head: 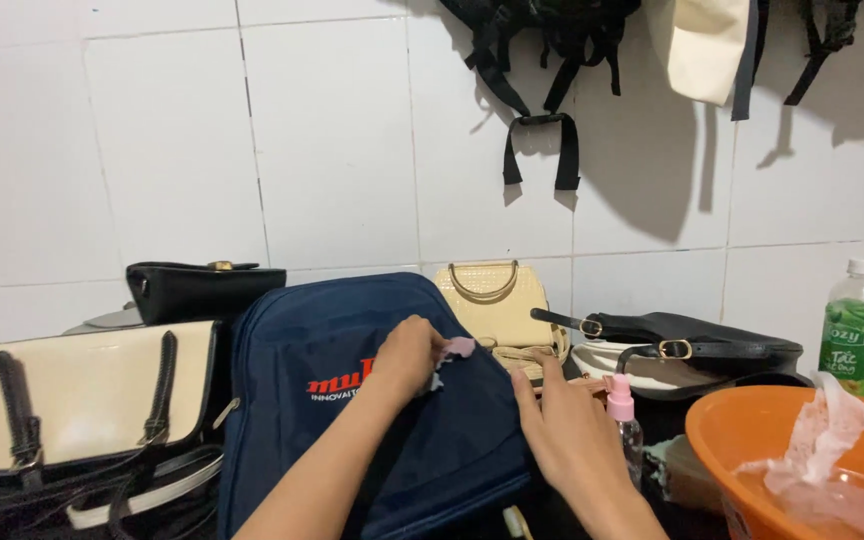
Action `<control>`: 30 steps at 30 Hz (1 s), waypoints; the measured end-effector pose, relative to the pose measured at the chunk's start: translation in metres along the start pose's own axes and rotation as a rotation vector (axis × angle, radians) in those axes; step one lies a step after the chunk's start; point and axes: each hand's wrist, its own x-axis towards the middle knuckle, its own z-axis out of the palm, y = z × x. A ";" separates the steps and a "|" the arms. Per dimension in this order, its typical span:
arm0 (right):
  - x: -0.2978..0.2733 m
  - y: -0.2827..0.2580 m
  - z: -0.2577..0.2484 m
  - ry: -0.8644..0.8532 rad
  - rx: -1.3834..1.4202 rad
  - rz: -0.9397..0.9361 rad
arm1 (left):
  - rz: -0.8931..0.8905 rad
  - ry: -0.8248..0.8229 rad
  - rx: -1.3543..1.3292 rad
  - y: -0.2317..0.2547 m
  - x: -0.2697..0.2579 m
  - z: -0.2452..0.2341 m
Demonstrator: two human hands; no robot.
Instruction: Wiping the front and sides of a blue backpack with a pink cloth to clean it.
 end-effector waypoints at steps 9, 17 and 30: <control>0.016 -0.006 0.009 -0.110 -0.175 0.053 | -0.028 -0.003 0.167 -0.023 0.051 0.000; 0.049 0.015 0.031 -0.140 -0.276 0.110 | -0.009 -0.047 0.324 -0.042 0.095 -0.004; 0.074 0.044 0.068 0.034 -0.401 0.210 | -0.044 0.031 0.384 -0.111 0.121 -0.006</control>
